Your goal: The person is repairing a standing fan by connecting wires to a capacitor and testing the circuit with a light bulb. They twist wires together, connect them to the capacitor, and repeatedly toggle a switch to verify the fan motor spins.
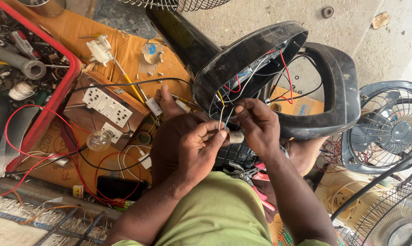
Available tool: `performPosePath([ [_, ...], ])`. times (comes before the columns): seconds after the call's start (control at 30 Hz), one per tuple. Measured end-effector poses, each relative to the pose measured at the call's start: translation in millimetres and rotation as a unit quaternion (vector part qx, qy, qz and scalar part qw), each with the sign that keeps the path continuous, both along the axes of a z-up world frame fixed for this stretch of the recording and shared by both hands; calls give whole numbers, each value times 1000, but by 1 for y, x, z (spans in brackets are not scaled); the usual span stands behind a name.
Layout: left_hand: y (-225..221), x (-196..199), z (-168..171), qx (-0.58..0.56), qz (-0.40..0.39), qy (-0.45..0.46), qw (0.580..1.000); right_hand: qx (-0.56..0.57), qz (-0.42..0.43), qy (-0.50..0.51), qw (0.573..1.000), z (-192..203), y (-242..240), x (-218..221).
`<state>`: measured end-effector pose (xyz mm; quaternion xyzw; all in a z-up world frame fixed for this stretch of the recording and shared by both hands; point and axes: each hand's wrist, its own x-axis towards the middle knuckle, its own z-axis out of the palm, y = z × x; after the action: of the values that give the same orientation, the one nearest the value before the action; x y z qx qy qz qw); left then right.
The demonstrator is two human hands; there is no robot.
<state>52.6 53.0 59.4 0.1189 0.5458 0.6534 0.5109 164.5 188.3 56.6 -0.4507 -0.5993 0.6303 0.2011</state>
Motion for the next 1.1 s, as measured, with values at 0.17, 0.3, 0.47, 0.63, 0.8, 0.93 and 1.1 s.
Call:
performPosePath([
  [0.17, 0, -1, -9, -2, 72, 54, 996, -184, -58, -3, 981, -8, 7, -2],
  [0.3, 0, -2, -12, 8, 78, 16, 997, -523, -153, 142, 827, -8, 20, -5],
  [0.47, 2, -3, -8, 24, 82, -61, 994, -70, -100, -52, 991, -5, -8, -23],
  [0.63, 0, -8, -11, 20, 85, 4, 996, -256, -165, -31, 952, -5, -5, -30],
  [0.8, -1, -8, -16, 14, 80, -11, 997, -402, -191, 70, 893, -3, 14, -26],
  [0.93, -2, -4, -18, 22, 83, -16, 996, 137, -26, -149, 979, 0, -8, -34],
  [1.1, -3, -7, -21, 21, 89, -7, 996, -465, -146, 76, 870, 8, 15, -28],
])
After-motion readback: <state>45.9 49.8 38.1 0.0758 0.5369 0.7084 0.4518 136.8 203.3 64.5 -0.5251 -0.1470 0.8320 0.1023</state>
